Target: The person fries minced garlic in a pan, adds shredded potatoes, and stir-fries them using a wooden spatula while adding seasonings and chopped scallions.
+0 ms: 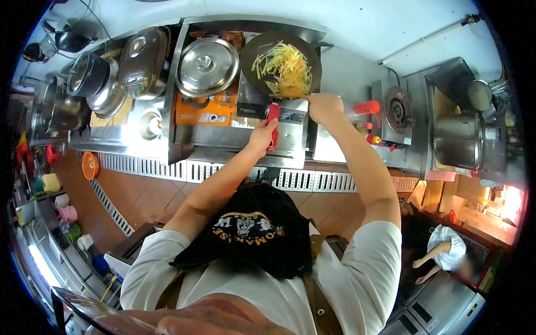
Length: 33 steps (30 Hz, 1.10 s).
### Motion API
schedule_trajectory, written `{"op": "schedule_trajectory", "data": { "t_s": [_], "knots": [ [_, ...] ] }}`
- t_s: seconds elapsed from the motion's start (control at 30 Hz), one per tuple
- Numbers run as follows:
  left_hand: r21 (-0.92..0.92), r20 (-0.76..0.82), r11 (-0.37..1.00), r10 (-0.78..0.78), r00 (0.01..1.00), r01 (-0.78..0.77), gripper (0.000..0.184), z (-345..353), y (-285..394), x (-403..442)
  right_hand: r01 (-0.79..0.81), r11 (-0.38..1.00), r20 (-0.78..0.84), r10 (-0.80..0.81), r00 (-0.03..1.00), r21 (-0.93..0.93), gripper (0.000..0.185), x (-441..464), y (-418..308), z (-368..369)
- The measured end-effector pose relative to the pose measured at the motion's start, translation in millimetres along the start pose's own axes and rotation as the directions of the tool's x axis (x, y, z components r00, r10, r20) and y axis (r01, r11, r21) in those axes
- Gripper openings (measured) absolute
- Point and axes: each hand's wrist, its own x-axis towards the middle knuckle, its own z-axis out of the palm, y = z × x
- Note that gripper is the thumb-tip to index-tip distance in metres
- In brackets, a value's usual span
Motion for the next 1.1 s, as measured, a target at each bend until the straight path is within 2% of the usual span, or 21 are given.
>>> {"op": "schedule_trajectory", "data": {
  "t_s": [0.1, 0.17, 0.3, 0.37, 0.4, 0.47, 0.6, 0.67, 0.7, 0.73, 0.8, 0.87, 0.9, 0.97, 1.0, 1.03, 1.07, 1.1],
  "knots": [
    [0.018, 0.007, 1.000, 0.006, 1.000, -0.006, 0.026, 1, 4, -5, -0.083, 0.996, -0.035, 0.082, 0.996, -0.016, 0.034, 54, 23, 18],
    [0.031, 0.012, 0.999, 0.022, 1.000, -0.022, 0.026, 0, 3, -4, -0.209, 0.960, -0.077, 0.226, 0.971, 0.184, 0.032, 82, 10, 10],
    [0.104, -0.032, 0.994, 0.019, 0.999, -0.015, 0.026, 2, 5, -5, -0.120, 0.963, -0.148, 0.159, 0.976, 0.242, 0.030, 103, -25, 27],
    [0.056, -0.019, 0.998, 0.025, 1.000, -0.024, 0.028, 3, 2, -3, -0.001, 0.981, -0.203, 0.041, 0.978, 0.192, 0.030, 89, -37, 36],
    [0.010, -0.019, 0.999, 0.036, 0.999, -0.035, 0.029, 2, 3, -4, -0.003, 0.982, -0.206, 0.042, 0.978, 0.188, 0.030, 71, -36, 32],
    [0.010, -0.033, 0.999, 0.041, 0.999, -0.041, 0.029, 2, 3, -6, -0.003, 0.991, -0.084, 0.014, 0.996, 0.137, 0.027, 36, -31, 20],
    [-0.001, -0.024, 0.999, 0.048, 0.999, -0.048, 0.030, 3, 6, -4, -0.073, 0.983, -0.107, 0.092, 0.990, 0.170, 0.026, 64, -24, 14],
    [0.119, -0.009, 0.993, 0.007, 1.000, -0.006, 0.029, 0, 7, -4, -0.117, 0.965, -0.219, 0.170, 0.961, 0.235, 0.028, 104, -26, 24],
    [0.145, 0.003, 0.987, 0.066, 0.998, -0.066, 0.029, 1, 9, -8, -0.082, 0.977, -0.210, 0.124, 0.970, 0.194, 0.029, 100, -29, 19],
    [0.162, 0.005, 0.985, 0.056, 0.998, -0.056, 0.029, -4, 9, -16, -0.089, 0.973, -0.204, 0.133, 0.970, 0.211, 0.029, 86, -31, 19],
    [0.347, 0.099, 0.920, 0.159, 0.982, -0.184, 0.028, -14, 15, -33, -0.022, 0.986, -0.072, 0.034, 0.997, 0.166, 0.029, 45, -28, 12],
    [0.317, 0.075, 0.941, 0.099, 0.992, -0.118, 0.026, -20, 26, -82, 0.089, 0.973, -0.179, -0.050, 0.982, 0.214, 0.030, -21, -13, 5],
    [0.294, 0.084, 0.950, 0.086, 0.993, -0.107, 0.027, -18, 31, -93, 0.093, 0.972, -0.196, -0.051, 0.979, 0.214, 0.030, -32, -3, 1],
    [0.257, 0.093, 0.962, 0.073, 0.993, -0.094, 0.027, -13, 37, -96, 0.197, 0.888, -0.441, 0.007, 0.898, 0.416, 0.028, -54, 10, 5],
    [0.244, 0.101, 0.964, 0.086, 0.991, -0.109, 0.027, -2, 45, -78, 0.198, 0.884, -0.446, 0.014, 0.895, 0.424, 0.028, -55, 10, 0],
    [0.240, 0.076, 0.956, 0.154, 0.985, -0.168, 0.028, 7, 46, -57, 0.180, 0.837, -0.427, 0.069, 0.902, 0.517, 0.032, -46, 13, -12],
    [0.260, 0.083, 0.950, 0.154, 0.985, -0.171, 0.028, 5, 45, -45, 0.161, 0.777, -0.397, 0.123, 0.910, 0.608, 0.035, -38, 15, -18],
    [0.294, 0.094, 0.935, 0.178, 0.980, -0.198, 0.028, 6, 49, -44, 0.213, 0.714, -0.473, 0.184, 0.861, 0.667, 0.035, -37, 13, -19]
  ]
}}
